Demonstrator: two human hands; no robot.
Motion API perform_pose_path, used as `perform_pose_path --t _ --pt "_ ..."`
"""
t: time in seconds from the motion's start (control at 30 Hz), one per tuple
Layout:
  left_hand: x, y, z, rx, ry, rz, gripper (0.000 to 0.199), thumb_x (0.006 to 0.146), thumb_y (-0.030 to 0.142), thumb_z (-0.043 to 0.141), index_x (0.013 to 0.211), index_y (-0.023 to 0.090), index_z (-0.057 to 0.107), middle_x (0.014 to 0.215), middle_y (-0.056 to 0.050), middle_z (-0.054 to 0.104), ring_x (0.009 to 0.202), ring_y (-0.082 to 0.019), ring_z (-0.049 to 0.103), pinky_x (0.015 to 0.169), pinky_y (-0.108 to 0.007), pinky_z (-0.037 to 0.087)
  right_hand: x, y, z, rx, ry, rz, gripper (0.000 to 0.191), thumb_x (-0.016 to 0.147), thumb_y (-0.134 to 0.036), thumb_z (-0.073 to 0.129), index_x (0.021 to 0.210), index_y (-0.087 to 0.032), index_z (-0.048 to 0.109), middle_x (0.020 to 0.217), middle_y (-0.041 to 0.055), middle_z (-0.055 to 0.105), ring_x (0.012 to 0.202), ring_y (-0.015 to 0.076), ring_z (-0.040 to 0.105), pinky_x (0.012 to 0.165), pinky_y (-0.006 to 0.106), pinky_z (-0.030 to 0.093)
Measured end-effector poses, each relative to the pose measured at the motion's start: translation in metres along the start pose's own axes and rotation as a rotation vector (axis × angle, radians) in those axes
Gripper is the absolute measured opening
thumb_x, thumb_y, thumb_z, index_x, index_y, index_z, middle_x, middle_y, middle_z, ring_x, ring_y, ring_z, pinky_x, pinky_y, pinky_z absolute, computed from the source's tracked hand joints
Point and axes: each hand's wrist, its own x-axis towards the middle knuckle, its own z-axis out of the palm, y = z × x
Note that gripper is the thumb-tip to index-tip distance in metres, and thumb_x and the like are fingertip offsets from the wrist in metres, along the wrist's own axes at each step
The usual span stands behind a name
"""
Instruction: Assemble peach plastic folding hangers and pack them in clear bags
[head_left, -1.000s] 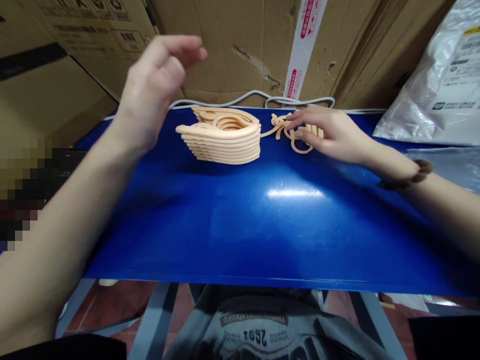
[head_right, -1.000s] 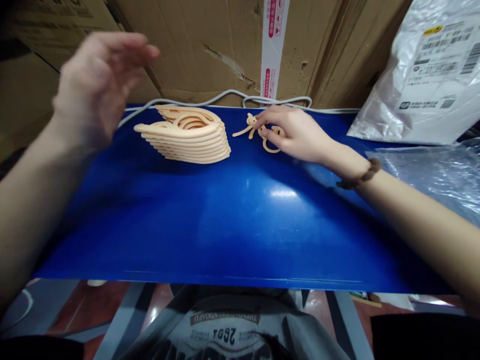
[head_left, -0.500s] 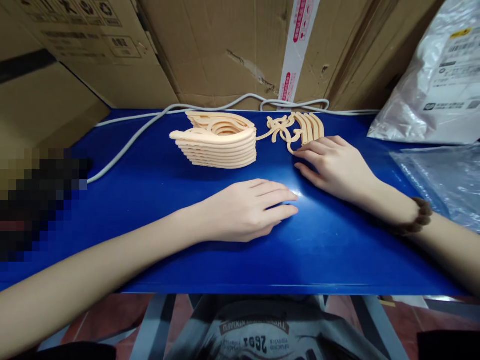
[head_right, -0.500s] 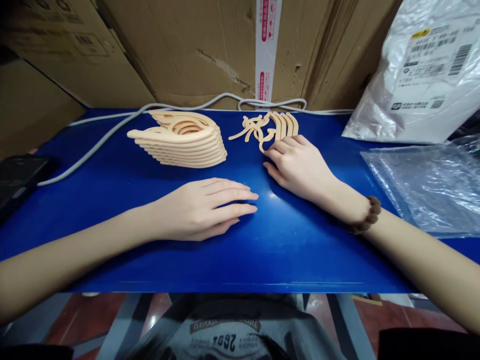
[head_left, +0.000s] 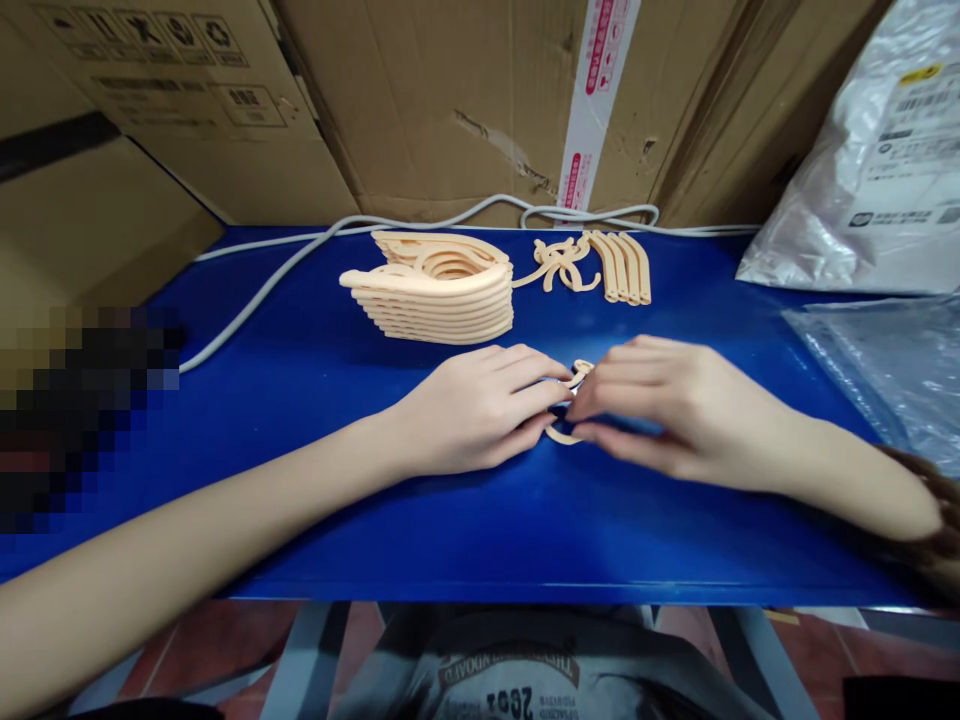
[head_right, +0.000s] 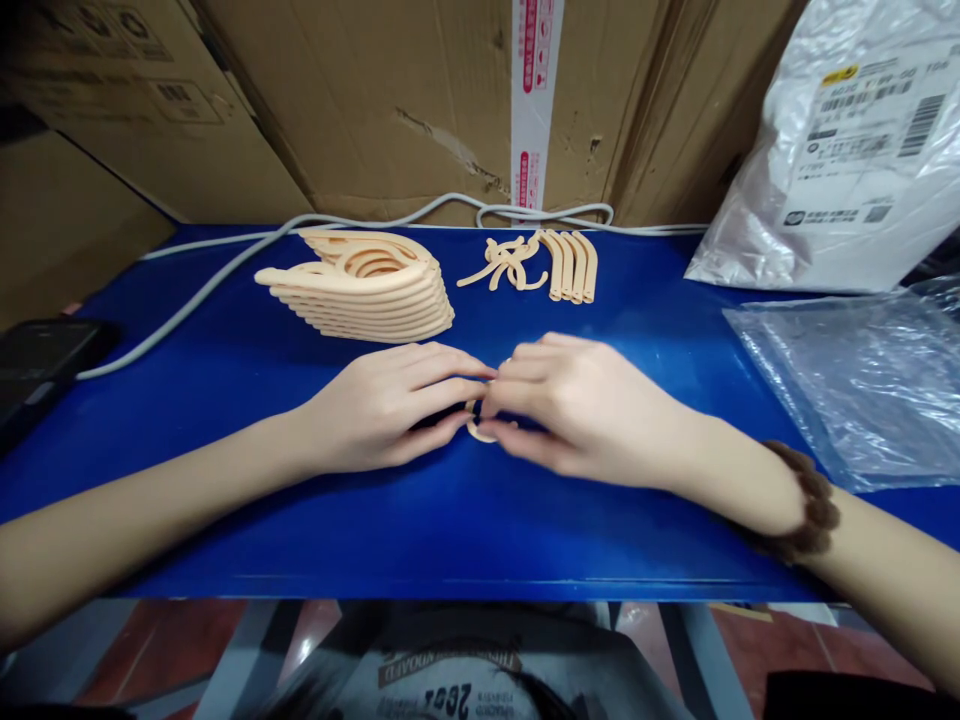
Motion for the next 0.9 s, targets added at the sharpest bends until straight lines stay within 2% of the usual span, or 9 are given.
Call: perform_pose_path --t 0.1,0.17,0.27,0.4,0.53,0.6,0.67,0.77,0.9 --pt "-0.002 -0.003 0.002 -0.03 -0.037 0.004 0.024 0.104 0.019 0.054 0.119 0.013 0.072 0.127 -0.007 0.076 0.108 -0.022 0.073 0.093 -0.033 0.058 -0.004 0.026 -0.003 -0.085 0.084 0.19 0.029 0.107 -0.034 0.048 0.098 -0.019 0.071 0.097 0.0077 0.076 0.09 0.0216 0.068 0.083 0.036 0.049" --pt "-0.002 -0.003 0.002 -0.04 -0.054 0.005 0.025 0.105 0.02 0.054 0.12 0.014 0.073 0.129 -0.006 0.076 0.108 -0.021 0.074 0.092 -0.033 0.058 -0.01 0.05 -0.002 -0.193 0.1 0.335 0.032 0.107 -0.037 0.047 0.111 -0.018 0.071 0.11 0.0118 0.076 0.102 0.0262 0.069 0.089 0.039 0.05" --pt "-0.002 -0.002 0.0 -0.029 -0.066 0.017 0.025 0.106 0.022 0.053 0.117 0.015 0.074 0.129 -0.007 0.076 0.105 -0.022 0.074 0.089 -0.034 0.058 -0.021 0.081 0.004 -0.278 0.0 0.528 0.044 0.107 -0.042 0.044 0.13 -0.013 0.067 0.131 0.0173 0.071 0.117 0.0326 0.067 0.093 0.043 0.051" --pt "-0.001 -0.001 -0.003 -0.03 -0.089 0.005 0.034 0.105 0.04 0.057 0.115 0.013 0.074 0.13 -0.011 0.075 0.109 -0.025 0.073 0.091 -0.036 0.058 -0.025 0.092 0.005 -0.307 -0.141 0.613 0.043 0.108 -0.039 0.04 0.129 -0.016 0.07 0.133 0.0133 0.072 0.107 0.0287 0.071 0.079 0.037 0.05" --pt "-0.001 -0.002 -0.003 0.002 -0.096 -0.009 0.029 0.104 0.041 0.061 0.11 0.015 0.074 0.129 -0.01 0.075 0.108 -0.025 0.074 0.091 -0.036 0.059 -0.014 0.063 -0.003 -0.484 -0.287 0.695 0.045 0.108 -0.037 0.039 0.106 -0.012 0.077 0.11 0.0152 0.078 0.082 0.0273 0.072 0.064 0.035 0.038" --pt "-0.002 -0.001 -0.003 0.026 -0.107 -0.02 0.025 0.107 0.034 0.055 0.104 0.017 0.073 0.131 -0.009 0.074 0.103 -0.025 0.075 0.088 -0.036 0.06 -0.007 0.036 -0.006 -0.568 -0.408 0.682 0.05 0.109 -0.038 0.038 0.09 -0.011 0.077 0.096 0.0147 0.079 0.074 0.0272 0.071 0.058 0.034 0.031" --pt "-0.003 -0.001 -0.001 0.049 -0.099 -0.029 0.028 0.11 0.031 0.048 0.102 0.016 0.071 0.131 -0.01 0.074 0.101 -0.025 0.077 0.085 -0.036 0.061 -0.005 0.005 -0.006 -0.567 -0.441 0.662 0.05 0.107 -0.038 0.042 0.076 -0.013 0.073 0.08 0.0126 0.076 0.062 0.0245 0.069 0.053 0.033 0.024" --pt "-0.003 0.002 0.001 0.046 -0.034 -0.058 0.028 0.111 0.028 0.043 0.108 0.012 0.065 0.127 -0.014 0.075 0.101 -0.024 0.077 0.085 -0.035 0.062 -0.009 -0.037 -0.004 -0.514 -0.273 0.453 0.049 0.106 -0.031 0.045 0.066 -0.015 0.068 0.062 0.0077 0.067 0.051 0.021 0.065 0.047 0.032 0.024" --pt "-0.001 0.002 0.002 -0.061 0.021 -0.167 0.022 0.112 0.024 0.038 0.111 0.012 0.057 0.127 -0.015 0.074 0.106 -0.02 0.076 0.085 -0.029 0.061 -0.016 -0.062 0.003 -0.353 -0.013 0.169 0.044 0.108 -0.029 0.045 0.08 -0.013 0.075 0.074 0.0088 0.072 0.059 0.0206 0.069 0.048 0.033 0.038"
